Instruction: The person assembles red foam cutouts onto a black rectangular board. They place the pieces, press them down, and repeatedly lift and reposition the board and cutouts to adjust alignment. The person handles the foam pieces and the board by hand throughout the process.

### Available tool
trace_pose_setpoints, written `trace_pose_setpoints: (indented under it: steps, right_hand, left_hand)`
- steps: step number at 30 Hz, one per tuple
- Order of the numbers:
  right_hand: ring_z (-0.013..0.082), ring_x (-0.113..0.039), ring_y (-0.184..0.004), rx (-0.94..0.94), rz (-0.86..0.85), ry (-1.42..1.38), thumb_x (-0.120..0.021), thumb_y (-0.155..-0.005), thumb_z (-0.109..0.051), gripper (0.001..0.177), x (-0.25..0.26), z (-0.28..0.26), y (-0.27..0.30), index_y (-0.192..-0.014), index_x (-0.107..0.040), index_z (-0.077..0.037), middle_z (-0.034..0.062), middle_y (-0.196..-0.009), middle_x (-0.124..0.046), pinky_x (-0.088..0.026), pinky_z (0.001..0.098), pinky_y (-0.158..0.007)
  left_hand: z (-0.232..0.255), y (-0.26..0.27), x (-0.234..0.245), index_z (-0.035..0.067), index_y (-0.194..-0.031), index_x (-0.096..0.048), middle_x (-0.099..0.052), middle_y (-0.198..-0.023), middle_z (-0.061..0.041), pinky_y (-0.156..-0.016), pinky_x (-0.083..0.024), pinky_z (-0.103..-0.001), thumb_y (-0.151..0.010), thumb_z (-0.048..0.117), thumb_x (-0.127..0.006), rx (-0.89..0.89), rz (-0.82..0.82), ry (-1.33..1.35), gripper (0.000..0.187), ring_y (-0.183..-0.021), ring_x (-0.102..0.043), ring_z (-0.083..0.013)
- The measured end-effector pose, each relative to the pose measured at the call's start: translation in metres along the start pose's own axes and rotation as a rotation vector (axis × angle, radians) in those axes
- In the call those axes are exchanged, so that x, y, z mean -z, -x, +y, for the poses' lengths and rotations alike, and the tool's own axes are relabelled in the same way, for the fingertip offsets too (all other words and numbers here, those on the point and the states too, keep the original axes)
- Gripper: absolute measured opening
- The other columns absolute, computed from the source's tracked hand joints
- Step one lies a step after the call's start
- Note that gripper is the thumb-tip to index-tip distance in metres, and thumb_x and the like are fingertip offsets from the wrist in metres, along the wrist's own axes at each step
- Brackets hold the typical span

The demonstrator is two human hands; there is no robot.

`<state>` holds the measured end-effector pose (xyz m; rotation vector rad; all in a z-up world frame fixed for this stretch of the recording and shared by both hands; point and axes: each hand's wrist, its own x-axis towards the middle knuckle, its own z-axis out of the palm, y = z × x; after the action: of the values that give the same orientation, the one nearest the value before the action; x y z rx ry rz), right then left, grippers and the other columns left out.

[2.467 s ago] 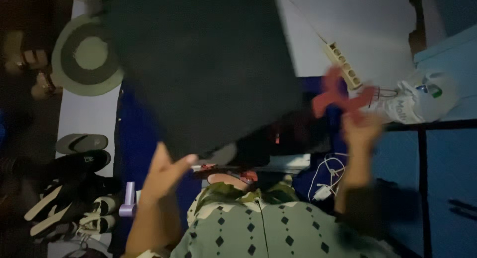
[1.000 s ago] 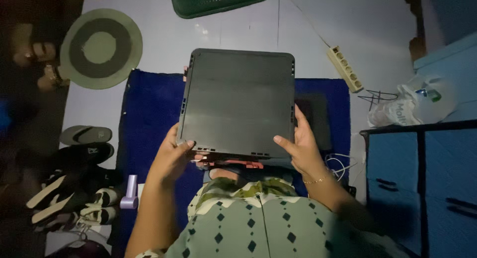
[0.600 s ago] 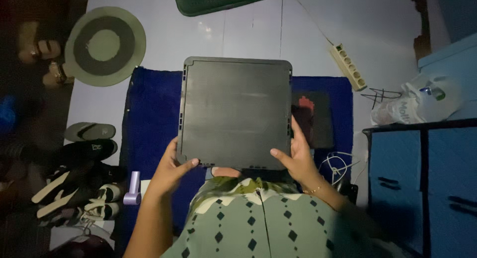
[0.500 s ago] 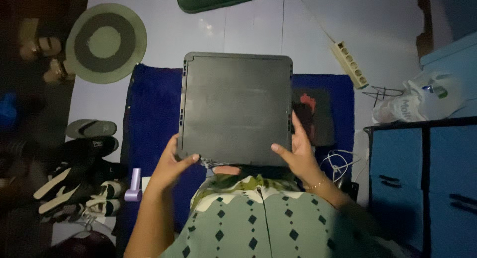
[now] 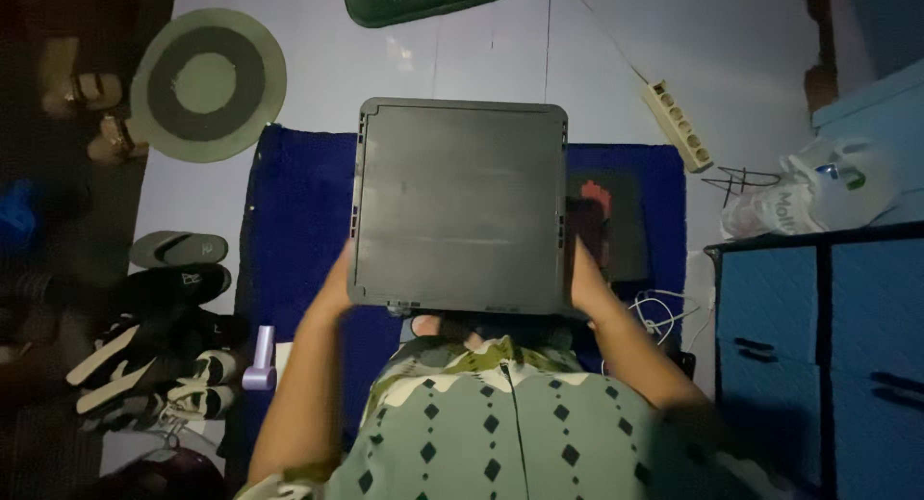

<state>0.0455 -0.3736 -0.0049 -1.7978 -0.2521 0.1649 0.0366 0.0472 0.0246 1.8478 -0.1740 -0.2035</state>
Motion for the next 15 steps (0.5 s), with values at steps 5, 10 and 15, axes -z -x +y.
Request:
trace_pose_setpoints:
  steps: [5,10,15]
  right_hand:
    - [0.0272,-0.066,-0.103,-0.296,0.022,-0.095,-0.054,-0.103,-0.031,0.042,-0.015,0.050,-0.012,-0.130,-0.063,-0.001,0.0140,-0.119,-0.070,-0.056,0.0408,-0.087]
    - [0.0232,-0.066,-0.102,-0.517,0.172,-1.049,-0.033,-0.104,-0.055,0.063,-0.027,0.088,-0.022,-0.132,-0.062,-0.006,0.0112,-0.121,-0.066,-0.056,0.0380,-0.085]
    - [0.0224,-0.068,-0.102,-0.515,0.206,-0.836,-0.035,-0.104,-0.052,0.062,-0.005,0.085,-0.061,-0.133,-0.062,-0.005,0.0121,-0.121,-0.069,-0.059,0.0378,-0.082]
  left_hand:
    - [-0.039,-0.055,-0.029,-0.001,-0.144,-0.053,-0.064,-0.138,-0.023,-0.108,-0.050,-0.041,-0.089,0.020,-0.073,-0.029,0.004,-0.060,0.062,-0.126,-0.060,-0.0282]
    - [-0.044,-0.065,-0.031,-0.002,-0.140,-0.054,-0.064,-0.134,-0.022,-0.106,-0.050,-0.040,-0.090,0.018,-0.073,-0.021,0.069,-0.089,0.058,-0.123,-0.061,-0.0267]
    - [-0.043,-0.080,-0.032,-0.002,-0.137,-0.055,-0.065,-0.130,-0.020,-0.103,-0.051,-0.039,-0.090,0.017,-0.073,0.010,0.073,-0.111,0.053,-0.120,-0.062,-0.0253]
